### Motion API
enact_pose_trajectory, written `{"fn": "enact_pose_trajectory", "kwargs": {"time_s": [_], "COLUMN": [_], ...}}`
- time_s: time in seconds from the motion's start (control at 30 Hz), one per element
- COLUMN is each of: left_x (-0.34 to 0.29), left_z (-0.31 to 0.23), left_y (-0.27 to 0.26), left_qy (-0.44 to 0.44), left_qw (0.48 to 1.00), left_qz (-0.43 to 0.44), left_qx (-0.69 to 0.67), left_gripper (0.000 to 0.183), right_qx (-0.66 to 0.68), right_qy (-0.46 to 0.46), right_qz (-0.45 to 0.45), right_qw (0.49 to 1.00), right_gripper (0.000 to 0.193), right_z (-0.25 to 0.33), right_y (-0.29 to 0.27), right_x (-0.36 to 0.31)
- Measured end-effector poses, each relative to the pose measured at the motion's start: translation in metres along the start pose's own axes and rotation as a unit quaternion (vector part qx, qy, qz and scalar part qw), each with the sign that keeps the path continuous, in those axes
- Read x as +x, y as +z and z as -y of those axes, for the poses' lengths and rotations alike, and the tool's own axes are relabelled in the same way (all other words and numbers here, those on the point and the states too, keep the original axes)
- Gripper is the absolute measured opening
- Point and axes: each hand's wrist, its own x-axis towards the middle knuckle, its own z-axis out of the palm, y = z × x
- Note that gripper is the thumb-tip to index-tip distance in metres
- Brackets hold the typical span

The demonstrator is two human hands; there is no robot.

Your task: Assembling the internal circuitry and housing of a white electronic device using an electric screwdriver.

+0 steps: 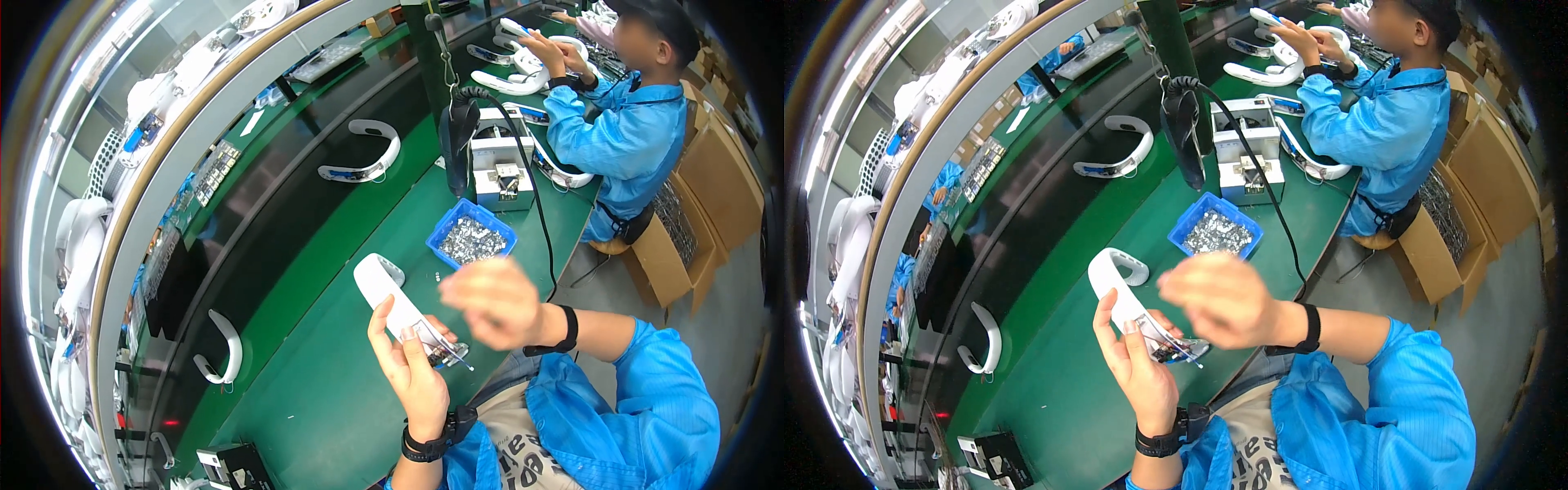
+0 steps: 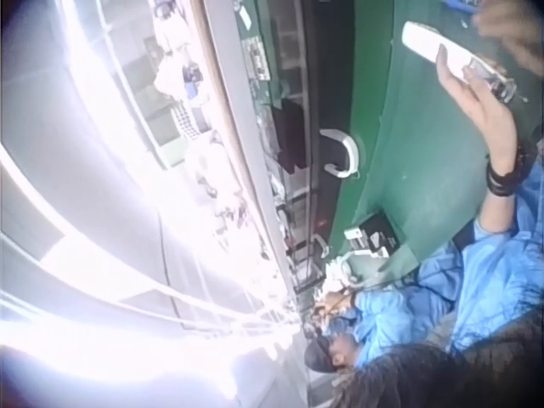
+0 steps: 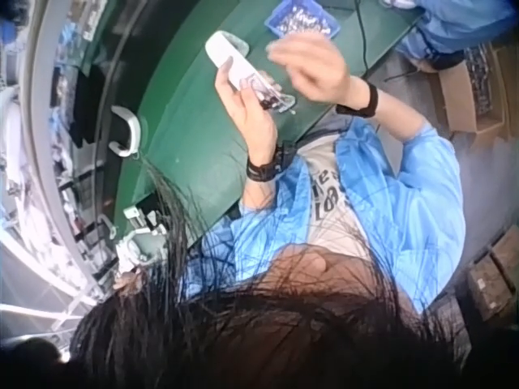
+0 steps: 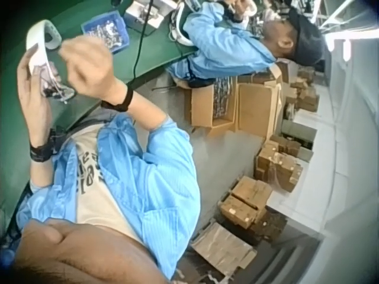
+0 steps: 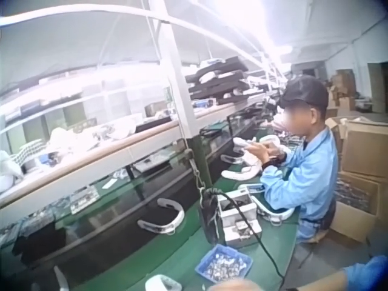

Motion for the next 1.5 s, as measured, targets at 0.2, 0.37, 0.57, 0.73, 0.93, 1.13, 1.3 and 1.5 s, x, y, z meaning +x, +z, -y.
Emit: {"fn": "enact_pose_trajectory", "kwargs": {"time_s": [0.2,0.37,0.57,0.73,0.93,1.13,1.3,1.5], "left_x": [-0.014,-0.014,-0.018,-0.014,-0.013,-0.014,-0.014,-0.011], "left_z": [0.012,0.007,0.01,0.012,0.013,0.012,0.015,0.019], "left_y": [0.012,0.012,0.011,0.016,0.023,0.025,0.021,0.025], "left_qy": [0.002,-0.02,-0.017,-0.003,0.0,-0.001,-0.007,-0.004], "left_qw": [1.0,1.0,0.999,1.0,0.998,0.999,0.999,0.999], "left_qz": [0.008,0.014,-0.015,-0.02,-0.041,-0.043,-0.012,0.009], "left_qx": [-0.018,-0.009,0.023,0.023,0.04,0.033,0.039,0.041], "left_gripper": [0.037,0.036,0.036,0.037,0.038,0.038,0.036,0.033], "right_qx": [0.022,0.343,0.353,0.4,0.349,0.339,0.421,0.613], "right_qy": [0.25,0.292,0.292,0.24,0.247,0.286,0.324,0.223], "right_qz": [-0.179,-0.095,-0.211,-0.211,-0.202,-0.185,-0.186,-0.155], "right_qw": [0.951,0.888,0.863,0.859,0.881,0.877,0.827,0.742], "right_gripper": [0.087,0.071,0.021,0.072,0.082,0.081,0.081,0.096], "right_z": [-0.076,-0.11,-0.136,-0.181,-0.184,-0.19,-0.167,-0.066], "right_y": [-0.015,-0.017,-0.058,-0.067,-0.06,-0.054,-0.052,-0.048], "right_x": [0.028,0.071,0.058,0.043,0.039,0.035,0.037,0.076]}}
